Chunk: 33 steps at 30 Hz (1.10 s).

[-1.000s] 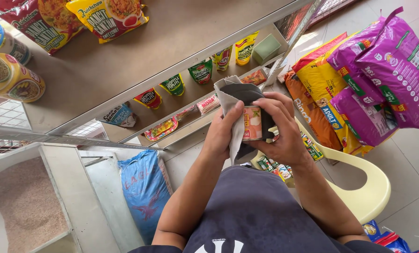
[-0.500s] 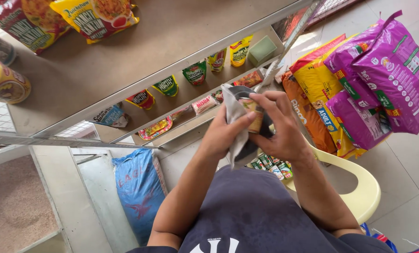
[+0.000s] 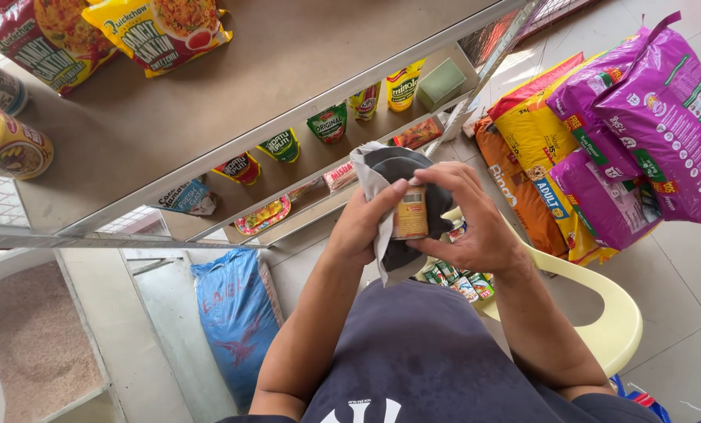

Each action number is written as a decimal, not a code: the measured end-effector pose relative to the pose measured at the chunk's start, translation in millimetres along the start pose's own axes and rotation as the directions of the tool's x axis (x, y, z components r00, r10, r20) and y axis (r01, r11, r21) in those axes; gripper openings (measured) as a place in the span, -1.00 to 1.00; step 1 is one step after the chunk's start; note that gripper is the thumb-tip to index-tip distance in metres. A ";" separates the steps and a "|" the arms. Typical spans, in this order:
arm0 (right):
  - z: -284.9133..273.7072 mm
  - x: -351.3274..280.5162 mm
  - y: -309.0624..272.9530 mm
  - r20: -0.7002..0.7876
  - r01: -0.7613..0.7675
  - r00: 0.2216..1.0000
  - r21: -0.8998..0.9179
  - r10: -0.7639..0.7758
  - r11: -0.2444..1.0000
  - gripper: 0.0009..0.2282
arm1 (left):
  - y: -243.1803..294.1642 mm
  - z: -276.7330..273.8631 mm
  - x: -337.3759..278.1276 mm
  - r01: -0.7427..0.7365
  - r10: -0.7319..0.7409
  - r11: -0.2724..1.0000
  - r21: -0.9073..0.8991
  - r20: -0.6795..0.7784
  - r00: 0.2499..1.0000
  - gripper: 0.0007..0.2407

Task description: Wiping canned goods with a cloth and organizing them on a grocery shelf.

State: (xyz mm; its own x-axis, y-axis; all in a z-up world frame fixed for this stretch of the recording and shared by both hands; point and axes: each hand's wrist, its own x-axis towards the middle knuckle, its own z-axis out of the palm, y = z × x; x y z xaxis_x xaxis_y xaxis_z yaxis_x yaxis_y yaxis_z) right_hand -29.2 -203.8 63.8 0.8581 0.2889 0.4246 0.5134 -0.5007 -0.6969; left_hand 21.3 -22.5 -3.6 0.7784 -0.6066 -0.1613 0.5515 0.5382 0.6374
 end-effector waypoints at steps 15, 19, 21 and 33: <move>-9.3 -3.0 15.1 -0.180 0.059 0.981 -0.057 -0.068 0.997 -0.37 | 11.5 -1.0 4.4 -0.096 0.065 0.969 -0.229 -0.142 0.988 -0.51; -4.3 -2.0 21.3 -0.277 -0.012 0.961 -0.048 -0.001 0.999 -0.34 | 10.0 -0.6 -8.6 0.077 -0.052 0.902 -0.424 0.071 0.996 -0.39; -2.2 0.6 18.6 -0.277 -0.013 0.961 -0.062 -0.005 0.998 -0.34 | 2.0 -1.6 -10.3 0.139 -0.060 0.871 -0.471 0.181 0.982 -0.42; 20.1 11.1 -15.1 -0.018 0.114 0.993 -0.098 -0.116 0.989 -0.34 | -4.2 -5.0 -15.7 -0.125 0.124 0.990 0.068 0.025 0.992 -0.63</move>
State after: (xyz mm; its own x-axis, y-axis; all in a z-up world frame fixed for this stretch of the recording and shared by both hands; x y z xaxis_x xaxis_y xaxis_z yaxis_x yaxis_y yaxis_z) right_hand -27.1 -176.6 67.4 0.7923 0.3307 0.5127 0.6042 -0.5419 -0.5842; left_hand 8.2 -12.3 -7.5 0.8329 -0.5499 -0.0625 0.4281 0.5686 0.7024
